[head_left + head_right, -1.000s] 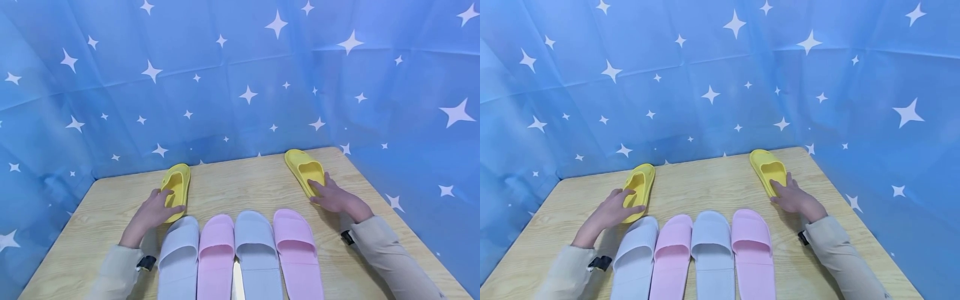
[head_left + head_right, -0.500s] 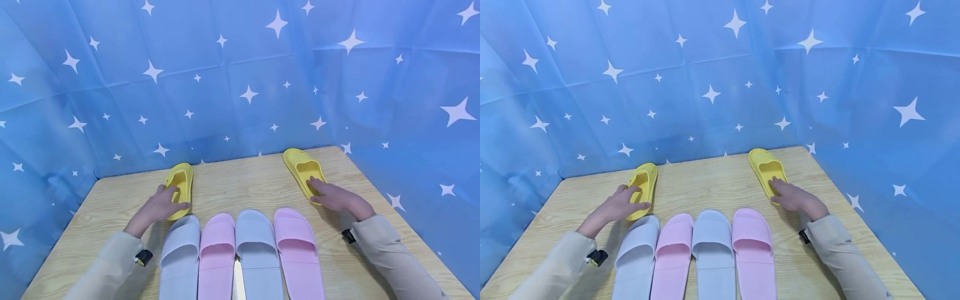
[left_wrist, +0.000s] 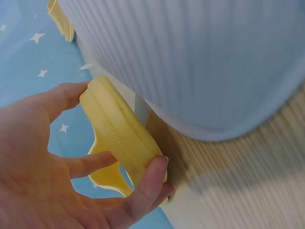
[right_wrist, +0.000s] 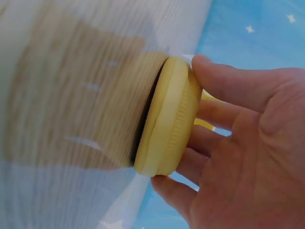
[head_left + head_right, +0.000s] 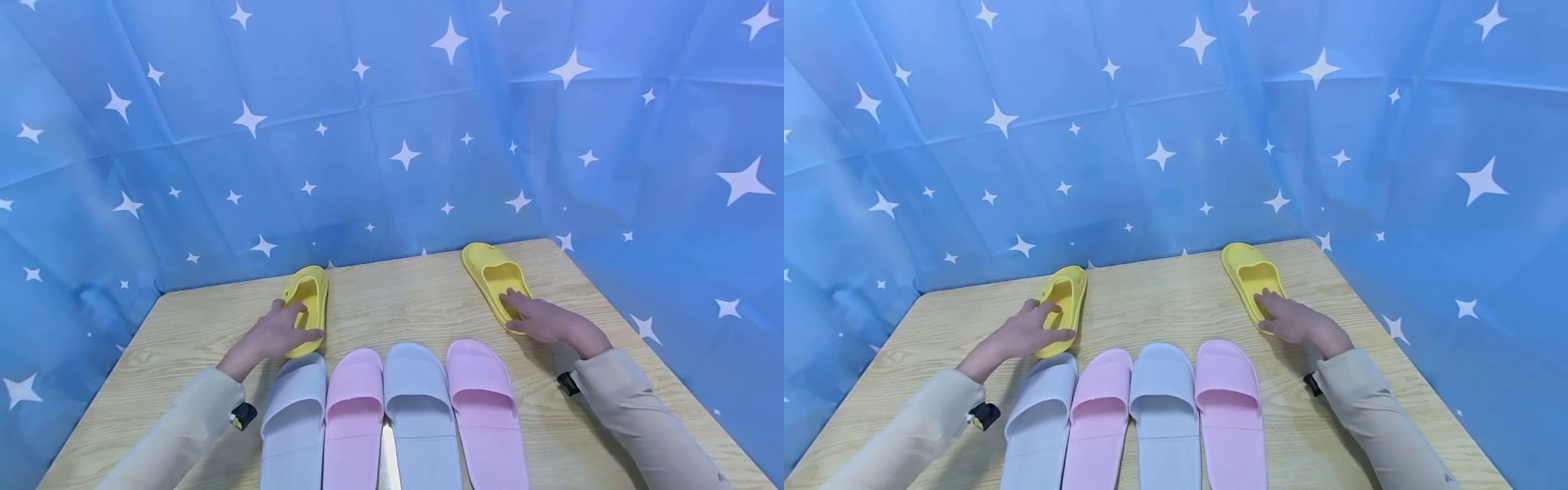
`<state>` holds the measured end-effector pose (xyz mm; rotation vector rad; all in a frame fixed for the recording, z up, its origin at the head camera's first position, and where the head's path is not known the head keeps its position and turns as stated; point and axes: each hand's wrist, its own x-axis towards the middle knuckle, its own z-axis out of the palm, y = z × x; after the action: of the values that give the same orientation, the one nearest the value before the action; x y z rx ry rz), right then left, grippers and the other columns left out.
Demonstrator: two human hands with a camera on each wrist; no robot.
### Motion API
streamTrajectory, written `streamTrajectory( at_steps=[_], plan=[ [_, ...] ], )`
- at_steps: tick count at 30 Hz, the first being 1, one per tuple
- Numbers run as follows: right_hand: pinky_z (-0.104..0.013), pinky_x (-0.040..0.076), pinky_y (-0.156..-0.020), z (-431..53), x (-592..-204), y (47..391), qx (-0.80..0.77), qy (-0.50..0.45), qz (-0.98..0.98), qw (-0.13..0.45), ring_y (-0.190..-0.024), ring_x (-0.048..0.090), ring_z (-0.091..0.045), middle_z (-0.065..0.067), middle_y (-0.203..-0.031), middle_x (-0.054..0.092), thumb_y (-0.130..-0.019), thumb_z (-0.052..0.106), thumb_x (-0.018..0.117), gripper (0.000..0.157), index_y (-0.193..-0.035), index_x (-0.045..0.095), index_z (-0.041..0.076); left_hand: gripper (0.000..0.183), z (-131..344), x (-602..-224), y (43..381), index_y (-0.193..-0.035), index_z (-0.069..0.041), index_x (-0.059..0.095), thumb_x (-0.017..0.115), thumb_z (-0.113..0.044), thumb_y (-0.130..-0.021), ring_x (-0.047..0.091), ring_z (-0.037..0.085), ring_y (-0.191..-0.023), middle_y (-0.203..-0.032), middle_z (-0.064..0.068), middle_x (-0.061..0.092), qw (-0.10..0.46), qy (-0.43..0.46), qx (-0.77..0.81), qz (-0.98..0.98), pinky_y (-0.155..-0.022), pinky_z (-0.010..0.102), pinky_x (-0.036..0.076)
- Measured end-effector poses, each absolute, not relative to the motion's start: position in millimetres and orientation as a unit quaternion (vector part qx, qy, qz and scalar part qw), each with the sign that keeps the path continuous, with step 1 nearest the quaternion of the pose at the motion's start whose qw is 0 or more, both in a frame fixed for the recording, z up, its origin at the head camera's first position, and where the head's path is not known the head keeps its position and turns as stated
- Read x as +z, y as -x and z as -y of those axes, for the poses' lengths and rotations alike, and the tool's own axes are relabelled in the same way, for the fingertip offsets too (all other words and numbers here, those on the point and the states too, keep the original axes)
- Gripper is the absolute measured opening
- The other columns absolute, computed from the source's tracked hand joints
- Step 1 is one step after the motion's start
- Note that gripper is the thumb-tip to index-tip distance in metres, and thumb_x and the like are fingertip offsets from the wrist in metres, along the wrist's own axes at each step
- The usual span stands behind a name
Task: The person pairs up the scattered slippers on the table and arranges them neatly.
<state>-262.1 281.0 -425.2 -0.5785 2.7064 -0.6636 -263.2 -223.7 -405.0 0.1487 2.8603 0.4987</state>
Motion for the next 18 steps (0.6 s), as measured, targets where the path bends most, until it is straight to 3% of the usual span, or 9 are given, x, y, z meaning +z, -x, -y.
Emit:
streamTrajectory(
  at_steps=[18],
  plan=[
    [-0.074, 0.020, -0.120, -282, -422, 261, -0.229, 0.194, -0.941, 0.155, -0.148, 0.015, -0.064, -0.046, -0.160, 0.012, -0.107, 0.022, 0.051, 0.065, -0.156, 0.027, -0.013, 0.072, 189, -404, 268, -0.138, -0.005, 0.055, 0.073, -0.054, -0.089, 0.059, 0.029, -0.089, -0.139, 0.025, 0.044, 0.116, -0.065, 0.191, -0.973, -0.070, 0.035, 0.049]
  ],
)
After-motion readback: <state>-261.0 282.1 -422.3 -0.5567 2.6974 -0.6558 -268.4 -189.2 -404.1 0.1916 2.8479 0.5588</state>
